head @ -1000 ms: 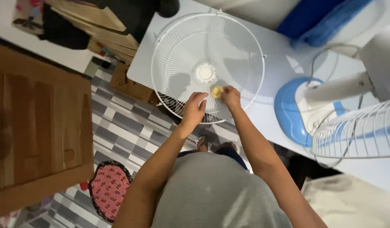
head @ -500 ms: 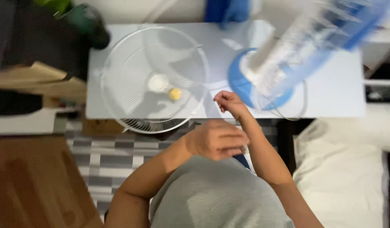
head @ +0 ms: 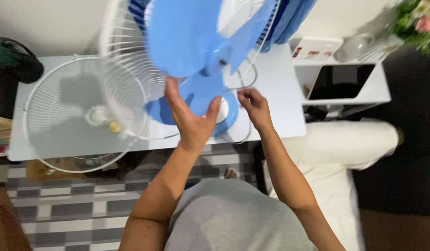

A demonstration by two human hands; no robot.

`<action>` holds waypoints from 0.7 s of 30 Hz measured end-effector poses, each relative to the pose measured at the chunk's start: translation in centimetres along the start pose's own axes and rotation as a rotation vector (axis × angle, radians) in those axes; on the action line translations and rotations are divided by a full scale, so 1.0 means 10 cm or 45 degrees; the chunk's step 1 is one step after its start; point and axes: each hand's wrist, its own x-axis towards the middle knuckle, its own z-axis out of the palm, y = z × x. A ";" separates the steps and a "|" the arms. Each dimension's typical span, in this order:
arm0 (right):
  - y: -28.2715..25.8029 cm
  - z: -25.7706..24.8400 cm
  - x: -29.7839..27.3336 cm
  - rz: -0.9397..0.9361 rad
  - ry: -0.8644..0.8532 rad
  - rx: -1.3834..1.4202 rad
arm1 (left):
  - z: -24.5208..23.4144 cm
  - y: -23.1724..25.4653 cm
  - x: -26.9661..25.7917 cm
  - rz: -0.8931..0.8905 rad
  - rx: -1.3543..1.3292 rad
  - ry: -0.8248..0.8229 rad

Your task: The person disassembles a blue and white electric fan by removing the front grille, unscrewing the blade hub, and detaching the fan blade. They then use a screwdriver to loosen screws on the rear grille and remove it from the fan base.

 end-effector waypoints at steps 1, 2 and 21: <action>-0.21 -0.06 0.10 -0.133 -0.056 0.119 | 0.16 -0.02 0.01 0.015 0.060 0.022; -0.44 -0.06 0.19 -0.262 -0.118 0.248 | 0.26 -0.04 0.04 0.031 0.131 0.042; -2.04 0.07 0.86 -1.173 -0.419 -0.947 | 0.26 0.08 0.43 0.097 0.854 0.072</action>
